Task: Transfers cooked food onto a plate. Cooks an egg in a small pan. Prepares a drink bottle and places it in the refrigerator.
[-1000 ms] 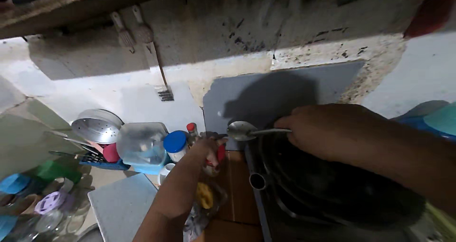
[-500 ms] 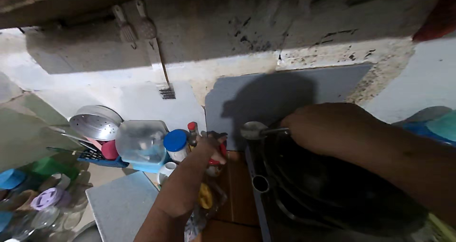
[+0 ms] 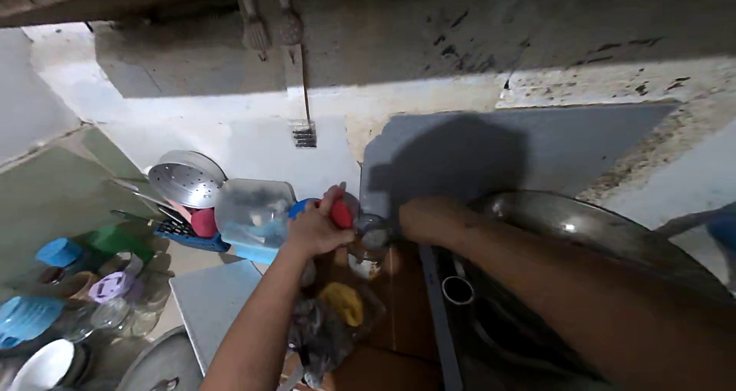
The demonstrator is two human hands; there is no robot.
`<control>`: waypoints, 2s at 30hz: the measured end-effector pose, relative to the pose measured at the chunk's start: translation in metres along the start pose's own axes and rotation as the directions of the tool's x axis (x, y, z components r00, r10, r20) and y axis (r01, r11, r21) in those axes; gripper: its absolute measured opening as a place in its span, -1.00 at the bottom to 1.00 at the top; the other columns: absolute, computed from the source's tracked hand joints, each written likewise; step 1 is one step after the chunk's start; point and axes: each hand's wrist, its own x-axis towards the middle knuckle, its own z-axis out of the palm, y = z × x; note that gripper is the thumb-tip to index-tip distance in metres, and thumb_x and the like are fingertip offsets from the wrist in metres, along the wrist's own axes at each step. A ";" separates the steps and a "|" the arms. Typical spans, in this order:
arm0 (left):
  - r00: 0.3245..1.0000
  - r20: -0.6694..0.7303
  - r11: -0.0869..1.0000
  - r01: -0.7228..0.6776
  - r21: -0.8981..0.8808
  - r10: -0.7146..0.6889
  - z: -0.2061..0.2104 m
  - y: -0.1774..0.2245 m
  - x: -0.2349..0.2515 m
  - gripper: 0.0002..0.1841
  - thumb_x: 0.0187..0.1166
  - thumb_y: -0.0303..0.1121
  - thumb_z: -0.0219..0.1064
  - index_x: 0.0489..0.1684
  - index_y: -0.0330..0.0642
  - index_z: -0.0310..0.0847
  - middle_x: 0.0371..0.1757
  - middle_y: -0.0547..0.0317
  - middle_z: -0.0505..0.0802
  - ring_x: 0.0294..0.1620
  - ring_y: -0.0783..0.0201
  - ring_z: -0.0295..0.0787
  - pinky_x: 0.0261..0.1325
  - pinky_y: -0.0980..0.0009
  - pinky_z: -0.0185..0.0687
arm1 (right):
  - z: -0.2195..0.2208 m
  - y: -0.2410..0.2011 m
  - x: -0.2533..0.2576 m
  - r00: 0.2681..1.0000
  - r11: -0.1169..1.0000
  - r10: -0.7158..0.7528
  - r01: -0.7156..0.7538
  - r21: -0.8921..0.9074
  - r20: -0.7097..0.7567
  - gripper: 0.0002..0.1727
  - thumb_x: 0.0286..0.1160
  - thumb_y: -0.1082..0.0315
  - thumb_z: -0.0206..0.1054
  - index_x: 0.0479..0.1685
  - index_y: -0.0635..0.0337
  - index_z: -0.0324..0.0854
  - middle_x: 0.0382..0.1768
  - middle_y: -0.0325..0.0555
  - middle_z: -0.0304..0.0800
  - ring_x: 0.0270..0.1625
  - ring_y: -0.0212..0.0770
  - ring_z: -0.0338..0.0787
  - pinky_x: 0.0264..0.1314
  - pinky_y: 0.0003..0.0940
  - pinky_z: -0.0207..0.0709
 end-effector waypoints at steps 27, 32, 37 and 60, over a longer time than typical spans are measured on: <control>1.000 -0.020 0.990 -0.008 -0.139 0.005 0.000 -0.037 -0.036 0.18 0.24 -0.02 0.68 0.93 0.24 -0.14 0.71 -0.25 0.36 0.45 -0.33 0.54 0.28 -0.32 0.55 | 0.025 0.043 0.036 0.991 0.985 -0.131 0.131 0.117 -0.007 -0.67 0.75 0.19 0.26 0.15 0.27 0.75 0.09 0.23 0.80 0.23 0.23 0.76 0.29 0.28 0.55; 0.998 0.045 0.992 -0.030 -0.122 0.036 0.015 -0.018 -0.013 0.18 0.24 -0.02 0.68 0.92 0.20 -0.13 0.68 -0.27 0.39 0.47 -0.30 0.54 0.33 -0.31 0.54 | 0.027 0.075 0.015 0.981 0.950 -0.152 0.178 0.257 -0.119 -0.67 0.77 0.21 0.25 0.21 0.22 0.77 0.08 0.20 0.82 0.21 0.19 0.77 0.32 0.25 0.53; 0.984 0.163 0.997 -0.074 0.002 0.073 0.052 0.021 0.029 0.18 0.17 0.11 0.69 0.91 0.23 -0.05 0.72 -0.29 0.36 0.55 -0.40 0.43 0.42 -0.37 0.45 | -0.006 0.110 -0.070 0.997 0.959 0.049 -0.032 0.282 -0.052 -0.59 0.83 0.23 0.14 0.55 0.09 0.58 0.44 0.12 0.68 0.53 0.13 0.61 0.62 0.15 0.33; 0.977 -0.159 0.989 -0.146 -0.021 0.141 0.113 0.016 0.026 -0.14 0.51 0.17 0.43 0.82 0.08 0.23 0.85 -0.22 0.17 0.83 -0.36 -0.01 0.58 -0.64 -0.21 | 0.148 0.211 -0.160 0.702 0.927 0.363 -0.335 0.167 -0.612 -0.72 0.50 0.54 0.42 0.15 0.13 0.75 0.08 0.22 0.80 -0.13 0.40 0.84 -0.33 0.33 0.66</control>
